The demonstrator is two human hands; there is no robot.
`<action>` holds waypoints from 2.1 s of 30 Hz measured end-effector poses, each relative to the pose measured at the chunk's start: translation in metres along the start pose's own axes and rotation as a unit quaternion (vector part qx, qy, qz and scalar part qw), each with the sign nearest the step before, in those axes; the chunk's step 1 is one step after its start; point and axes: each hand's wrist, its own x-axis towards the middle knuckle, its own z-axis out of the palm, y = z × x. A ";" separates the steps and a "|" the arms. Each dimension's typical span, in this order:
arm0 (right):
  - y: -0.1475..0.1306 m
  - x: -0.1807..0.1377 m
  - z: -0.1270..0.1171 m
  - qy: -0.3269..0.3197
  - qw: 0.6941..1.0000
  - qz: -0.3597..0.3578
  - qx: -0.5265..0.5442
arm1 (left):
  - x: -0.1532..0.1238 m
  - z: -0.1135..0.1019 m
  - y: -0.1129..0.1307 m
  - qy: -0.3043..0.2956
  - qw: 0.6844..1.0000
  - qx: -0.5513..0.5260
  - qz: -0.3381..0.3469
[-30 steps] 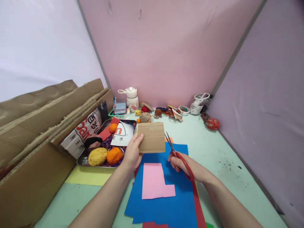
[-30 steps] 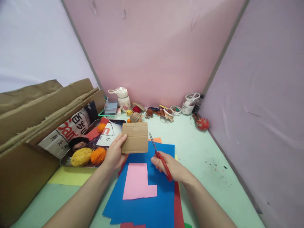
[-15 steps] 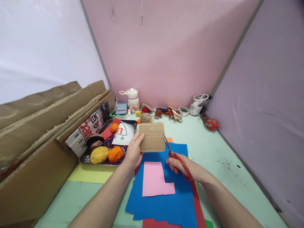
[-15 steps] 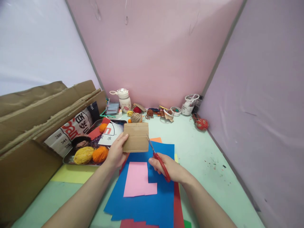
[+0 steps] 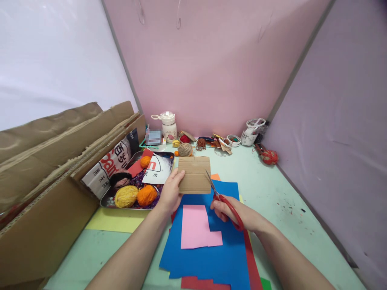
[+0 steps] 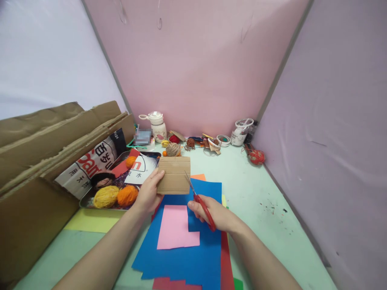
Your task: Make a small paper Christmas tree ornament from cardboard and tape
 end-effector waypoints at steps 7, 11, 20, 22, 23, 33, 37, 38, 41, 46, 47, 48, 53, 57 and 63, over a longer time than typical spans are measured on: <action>-0.002 -0.001 0.000 -0.001 1.000 -0.001 -0.008 | 0.001 -0.001 0.000 -0.004 1.000 0.005 -0.008; -0.002 0.000 0.001 0.000 1.000 -0.003 -0.002 | 0.001 -0.002 0.000 -0.006 1.000 0.003 -0.009; -0.004 -0.001 0.005 0.016 0.999 0.001 0.048 | 0.001 -0.003 -0.001 -0.002 1.000 -0.003 -0.011; -0.004 -0.001 0.005 0.016 0.999 0.005 0.045 | 0.001 -0.003 0.000 -0.007 1.000 -0.005 -0.007; -0.005 -0.001 0.005 0.016 0.999 0.006 0.043 | 0.001 -0.003 0.000 -0.007 1.000 -0.005 -0.006; -0.007 -0.002 0.005 0.014 0.999 0.015 0.027 | 0.002 -0.004 -0.001 0.004 1.000 -0.002 -0.014; -0.008 -0.002 0.005 0.019 0.999 0.022 0.020 | 0.002 -0.005 -0.002 0.009 1.000 -0.003 -0.021; -0.008 -0.002 0.006 0.019 0.999 0.025 0.017 | 0.002 -0.005 -0.002 0.010 1.000 -0.004 -0.021; -0.009 -0.003 0.005 0.018 0.999 0.031 0.014 | 0.002 -0.005 -0.003 0.013 1.000 -0.006 -0.022; -0.011 -0.005 0.006 0.020 0.999 0.042 0.015 | 0.002 -0.005 -0.002 0.020 0.999 -0.005 -0.031; -0.011 -0.005 0.006 0.020 0.999 0.046 0.015 | 0.002 -0.005 -0.002 0.022 0.999 -0.005 -0.032; -0.011 -0.006 0.006 0.019 0.998 0.050 0.015 | 0.002 -0.005 -0.002 0.024 0.999 -0.006 -0.033; -0.014 -0.006 0.006 0.024 0.997 0.069 0.003 | 0.002 -0.006 -0.002 0.029 0.999 -0.004 -0.038; -0.015 -0.006 0.003 0.026 0.997 0.078 -0.007 | 0.002 -0.005 -0.003 0.034 0.998 0.000 -0.045; -0.012 -0.006 0.001 0.022 0.997 0.077 -0.018 | 0.002 -0.005 -0.003 0.030 0.998 0.004 -0.047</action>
